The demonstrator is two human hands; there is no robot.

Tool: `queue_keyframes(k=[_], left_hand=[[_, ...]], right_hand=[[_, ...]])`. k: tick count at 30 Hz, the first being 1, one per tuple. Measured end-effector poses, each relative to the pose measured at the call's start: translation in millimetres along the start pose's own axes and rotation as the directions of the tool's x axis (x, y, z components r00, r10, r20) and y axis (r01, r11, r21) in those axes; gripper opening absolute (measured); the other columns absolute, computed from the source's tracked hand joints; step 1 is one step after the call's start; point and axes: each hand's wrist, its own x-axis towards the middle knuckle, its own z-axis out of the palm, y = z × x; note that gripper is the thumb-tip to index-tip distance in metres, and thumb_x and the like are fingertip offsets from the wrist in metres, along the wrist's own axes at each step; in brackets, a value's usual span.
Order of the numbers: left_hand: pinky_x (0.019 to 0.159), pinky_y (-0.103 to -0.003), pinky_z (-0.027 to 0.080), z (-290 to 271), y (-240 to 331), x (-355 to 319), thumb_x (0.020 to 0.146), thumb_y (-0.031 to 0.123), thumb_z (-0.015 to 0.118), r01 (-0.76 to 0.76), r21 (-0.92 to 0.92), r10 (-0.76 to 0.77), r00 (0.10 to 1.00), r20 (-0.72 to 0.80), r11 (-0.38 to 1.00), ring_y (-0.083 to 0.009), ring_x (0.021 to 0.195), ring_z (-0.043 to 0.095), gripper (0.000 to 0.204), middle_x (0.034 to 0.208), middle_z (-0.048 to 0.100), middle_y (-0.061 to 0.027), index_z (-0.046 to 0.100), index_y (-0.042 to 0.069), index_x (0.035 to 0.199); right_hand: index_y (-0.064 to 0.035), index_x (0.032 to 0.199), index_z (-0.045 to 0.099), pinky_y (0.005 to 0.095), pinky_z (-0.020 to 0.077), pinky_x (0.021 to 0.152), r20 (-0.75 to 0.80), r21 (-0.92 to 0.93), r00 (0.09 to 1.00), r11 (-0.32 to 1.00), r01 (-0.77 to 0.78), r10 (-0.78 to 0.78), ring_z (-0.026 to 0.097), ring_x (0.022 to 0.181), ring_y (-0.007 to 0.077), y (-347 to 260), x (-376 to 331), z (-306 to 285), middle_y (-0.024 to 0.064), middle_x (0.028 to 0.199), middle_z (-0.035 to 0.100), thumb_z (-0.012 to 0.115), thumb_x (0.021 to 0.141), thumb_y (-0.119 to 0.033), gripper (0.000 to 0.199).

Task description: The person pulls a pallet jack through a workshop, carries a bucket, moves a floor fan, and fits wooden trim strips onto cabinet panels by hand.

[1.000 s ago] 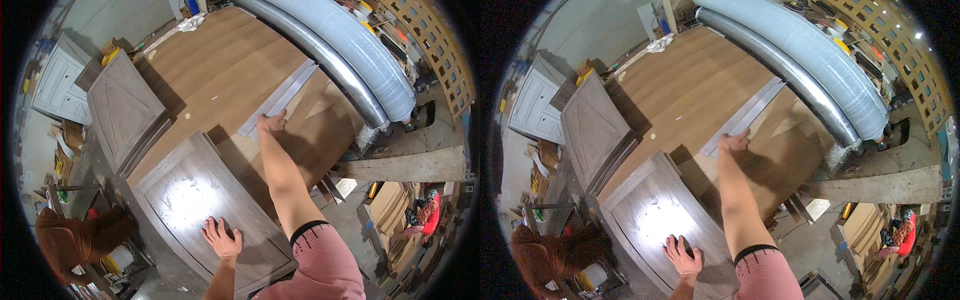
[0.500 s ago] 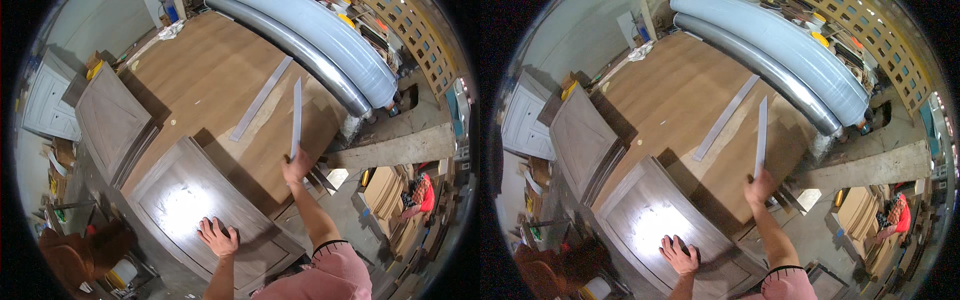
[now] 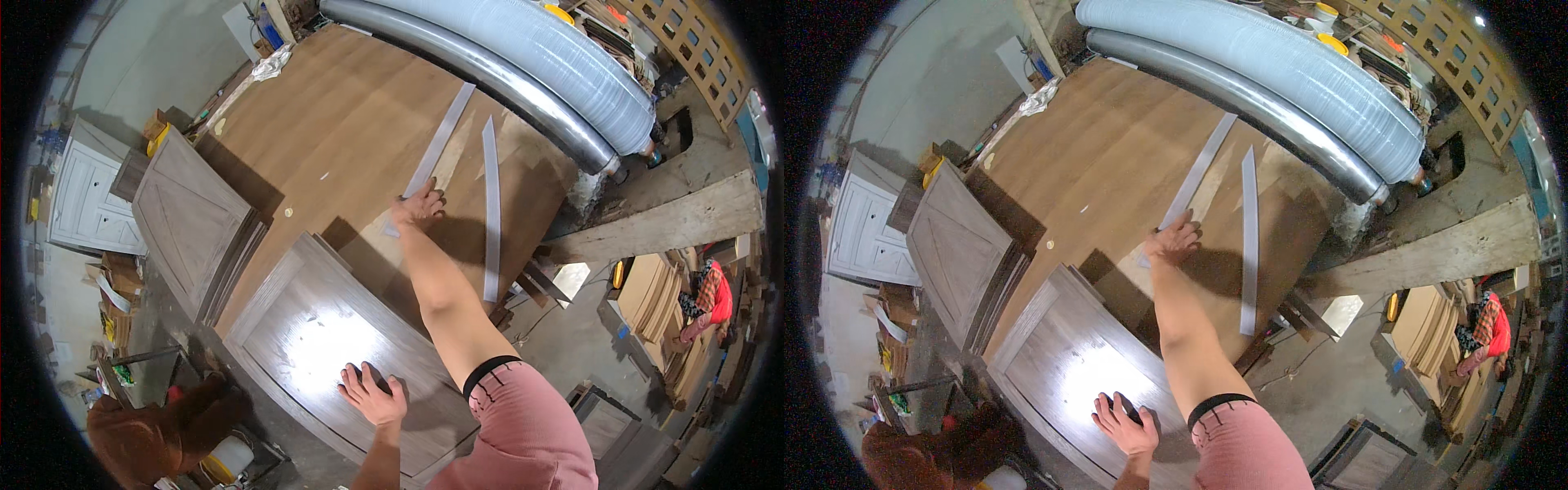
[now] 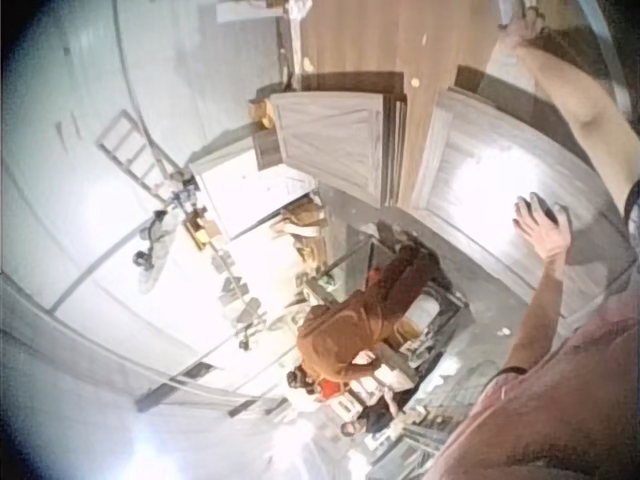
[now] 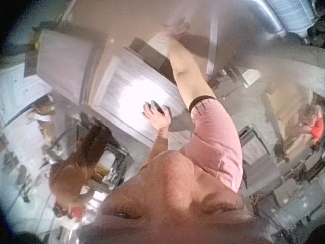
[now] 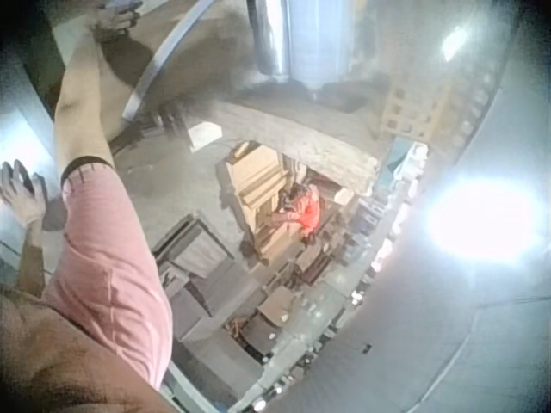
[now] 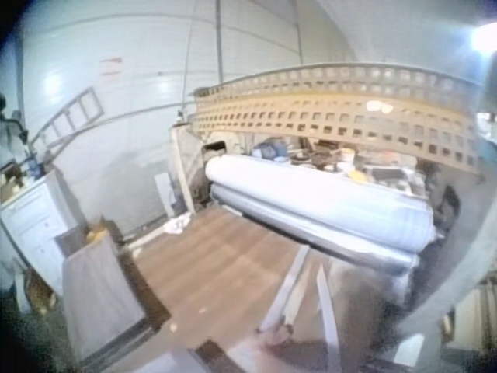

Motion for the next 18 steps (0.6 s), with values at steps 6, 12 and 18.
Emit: queue_keyframes(k=[6, 12, 18], left_hand=[[0.111, -0.060, 0.013, 2, 21, 9, 0.084, 0.034, 0.052, -0.051, -0.061, 0.050, 0.999, -0.012, 0.997, -0.0417, 0.136, 0.026, 0.060, 0.143, 0.033, -0.0239, 0.042, 0.000, 0.133], [0.112, -0.059, 0.012, -6, 7, -9, 0.080, 0.027, 0.056, 0.009, -0.067, -0.014, 0.998, -0.063, 0.998, -0.0395, 0.137, 0.024, 0.060, 0.144, 0.032, -0.0212, 0.043, 0.003, 0.133], [0.114, -0.056, 0.011, -8, -2, -21, 0.082, 0.031, 0.058, -0.032, -0.132, 0.021, 0.996, -0.082, 0.991, -0.0397, 0.137, 0.023, 0.062, 0.144, 0.031, -0.0224, 0.040, 0.004, 0.135]], right_hand=[[-0.0080, 0.147, 0.020, 0.0402, 0.0395, 0.096, -0.002, 0.569, 0.999, 0.821, 0.040, -0.047, 0.048, 0.116, 0.0273, 63, 48, -7, 0.0143, 0.128, 0.047, 0.071, 0.077, -0.026, 0.088], [-0.0110, 0.150, 0.022, 0.0323, 0.0453, 0.089, 0.514, 0.854, 0.778, 0.293, -0.429, -0.360, 0.055, 0.104, 0.0164, 162, -80, -165, 0.0065, 0.122, 0.055, 0.061, 0.086, -0.003, 0.076], [-0.0130, 0.151, 0.019, 0.0321, 0.0449, 0.090, 0.520, 0.835, 0.662, 0.486, -0.260, -0.540, 0.055, 0.106, 0.0169, 282, -212, -311, 0.0093, 0.127, 0.055, 0.066, 0.078, -0.001, 0.087]])
